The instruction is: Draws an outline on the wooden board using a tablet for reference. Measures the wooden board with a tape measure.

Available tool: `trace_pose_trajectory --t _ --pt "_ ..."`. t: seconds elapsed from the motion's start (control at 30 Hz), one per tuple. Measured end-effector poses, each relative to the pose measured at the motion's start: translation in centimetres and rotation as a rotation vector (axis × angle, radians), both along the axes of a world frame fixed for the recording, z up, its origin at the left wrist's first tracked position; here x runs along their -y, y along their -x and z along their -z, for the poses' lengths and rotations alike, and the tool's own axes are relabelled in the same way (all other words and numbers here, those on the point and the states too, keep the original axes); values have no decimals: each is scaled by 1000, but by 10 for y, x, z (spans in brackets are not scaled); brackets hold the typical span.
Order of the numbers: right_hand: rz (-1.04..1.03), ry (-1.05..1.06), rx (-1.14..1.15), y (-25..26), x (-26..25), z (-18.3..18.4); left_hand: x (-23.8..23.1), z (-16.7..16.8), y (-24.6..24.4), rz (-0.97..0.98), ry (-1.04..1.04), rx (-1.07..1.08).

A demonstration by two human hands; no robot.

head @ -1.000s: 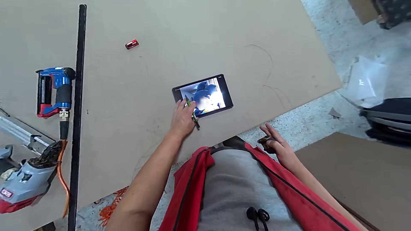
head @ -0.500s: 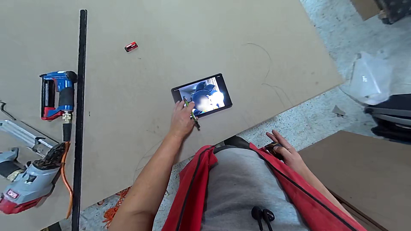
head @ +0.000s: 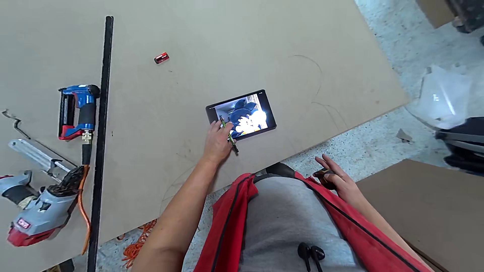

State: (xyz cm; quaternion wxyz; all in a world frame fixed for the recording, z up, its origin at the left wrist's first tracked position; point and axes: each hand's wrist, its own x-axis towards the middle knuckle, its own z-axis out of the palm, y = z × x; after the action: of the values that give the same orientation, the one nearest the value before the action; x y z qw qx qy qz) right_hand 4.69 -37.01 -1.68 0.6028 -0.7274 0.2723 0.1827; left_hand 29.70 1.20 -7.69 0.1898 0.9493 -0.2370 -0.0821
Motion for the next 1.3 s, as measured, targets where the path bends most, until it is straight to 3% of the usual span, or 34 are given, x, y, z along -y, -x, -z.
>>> trace_pose_trajectory --t 0.13,0.2,0.37,0.43,0.57,0.7,0.83,0.93,1.03,1.13,1.3 --pt "-51 -27 90 -18 -10 -10 3 -18 18 -95 141 33" --pt "-89 -54 184 -34 -25 -17 12 -36 41 -201 257 -75" --pt "-447 155 367 -90 -74 -39 51 -80 84 -270 590 -820" --pt "-608 255 476 -108 -88 -44 60 -82 90 -206 768 -978" --pt "-727 321 688 -121 -106 -37 62 -80 97 -201 930 -960" --pt "-777 228 751 -135 -101 -34 60 -88 102 -278 973 -947" --pt "-970 195 771 -165 -84 -51 73 -99 105 -359 1066 -936" --pt "-1200 176 646 -183 -65 -55 79 -103 106 -376 995 -846" --pt "-1330 192 433 -201 -35 -35 69 -112 107 -471 727 -620" --pt "-1237 234 414 -218 7 6 49 -102 100 -621 563 -491" --pt "-1004 363 638 -241 36 46 51 -71 60 -799 489 -441"
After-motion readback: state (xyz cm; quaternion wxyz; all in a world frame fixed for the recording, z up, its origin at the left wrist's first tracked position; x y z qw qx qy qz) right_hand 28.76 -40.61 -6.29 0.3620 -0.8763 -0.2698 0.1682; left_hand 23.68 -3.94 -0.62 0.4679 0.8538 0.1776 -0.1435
